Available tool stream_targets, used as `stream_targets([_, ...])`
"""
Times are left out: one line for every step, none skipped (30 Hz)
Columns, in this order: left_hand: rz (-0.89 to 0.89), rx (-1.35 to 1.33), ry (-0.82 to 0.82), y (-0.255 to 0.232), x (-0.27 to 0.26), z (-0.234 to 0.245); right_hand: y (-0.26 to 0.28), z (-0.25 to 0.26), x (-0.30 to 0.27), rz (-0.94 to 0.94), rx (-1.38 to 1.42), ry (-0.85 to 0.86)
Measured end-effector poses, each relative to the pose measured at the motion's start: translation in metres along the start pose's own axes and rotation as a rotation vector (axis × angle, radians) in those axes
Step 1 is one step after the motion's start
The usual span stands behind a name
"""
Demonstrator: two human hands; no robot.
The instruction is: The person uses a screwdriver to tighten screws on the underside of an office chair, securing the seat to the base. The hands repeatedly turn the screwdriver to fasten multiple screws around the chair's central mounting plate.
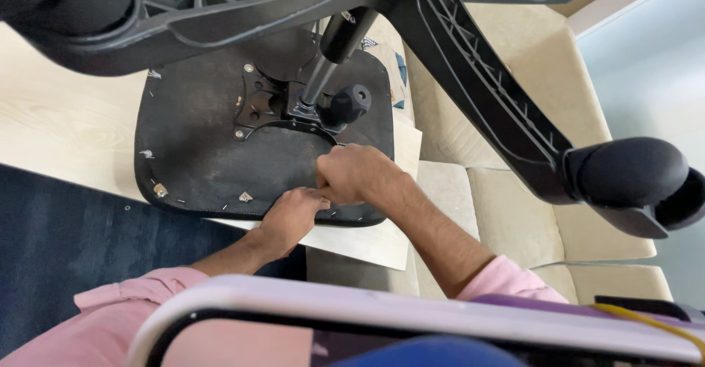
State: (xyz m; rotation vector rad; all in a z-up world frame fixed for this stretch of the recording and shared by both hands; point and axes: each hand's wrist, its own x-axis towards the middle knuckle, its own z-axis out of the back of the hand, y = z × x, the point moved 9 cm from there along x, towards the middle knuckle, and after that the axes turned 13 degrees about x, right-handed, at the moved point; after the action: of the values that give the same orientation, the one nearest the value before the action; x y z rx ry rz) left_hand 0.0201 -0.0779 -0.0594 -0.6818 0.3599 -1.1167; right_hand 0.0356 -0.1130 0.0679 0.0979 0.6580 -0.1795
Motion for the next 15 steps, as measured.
stream_targets([-0.020, 0.009, -0.044, -0.002, 0.001, 0.004, -0.006, 0.002, 0.003, -0.029, 0.056, -0.021])
stream_targets([-0.040, 0.019, -0.089, -0.004, 0.002, 0.006, -0.011, 0.004, 0.007, -0.057, 0.113, -0.043])
stream_targets([-0.062, 0.027, -0.131, -0.007, 0.003, 0.008, -0.018, 0.005, 0.010, -0.089, 0.170, -0.064])
stream_targets([-0.033, 0.013, -0.114, -0.004, 0.004, 0.006, -0.022, -0.001, 0.016, -0.110, 0.126, 0.007])
stream_targets([-0.008, -0.002, -0.099, -0.001, 0.005, 0.004, -0.027, -0.006, 0.022, -0.134, 0.081, 0.076])
stream_targets([0.018, -0.016, -0.083, 0.000, 0.006, 0.002, -0.032, -0.010, 0.026, -0.157, 0.036, 0.145])
stream_targets([-0.010, -0.002, -0.124, -0.003, 0.004, 0.004, -0.044, -0.012, 0.026, -0.275, 0.251, 0.142])
stream_targets([-0.038, 0.011, -0.166, -0.008, 0.003, 0.007, -0.054, -0.015, 0.024, -0.391, 0.467, 0.136])
stream_targets([-0.070, 0.028, -0.209, -0.011, 0.004, 0.012, -0.062, -0.019, 0.021, -0.504, 0.686, 0.123])
stream_targets([0.025, -0.021, -0.127, -0.003, 0.006, 0.006, -0.063, -0.017, 0.022, -0.512, 0.650, 0.114])
stream_targets([0.124, -0.071, -0.042, 0.005, 0.004, -0.001, -0.061, -0.018, 0.023, -0.518, 0.613, 0.112])
stream_targets([0.224, -0.121, 0.043, 0.013, 0.001, -0.009, -0.059, -0.019, 0.025, -0.525, 0.577, 0.109])
stream_targets([0.187, -0.123, -0.003, 0.010, 0.000, -0.005, -0.055, -0.019, 0.026, -0.482, 0.521, 0.078])
stream_targets([0.149, -0.124, -0.049, 0.008, -0.001, -0.001, -0.050, -0.021, 0.027, -0.439, 0.464, 0.048])
stream_targets([0.110, -0.125, -0.092, 0.005, -0.002, 0.003, -0.047, -0.024, 0.028, -0.398, 0.411, 0.020])
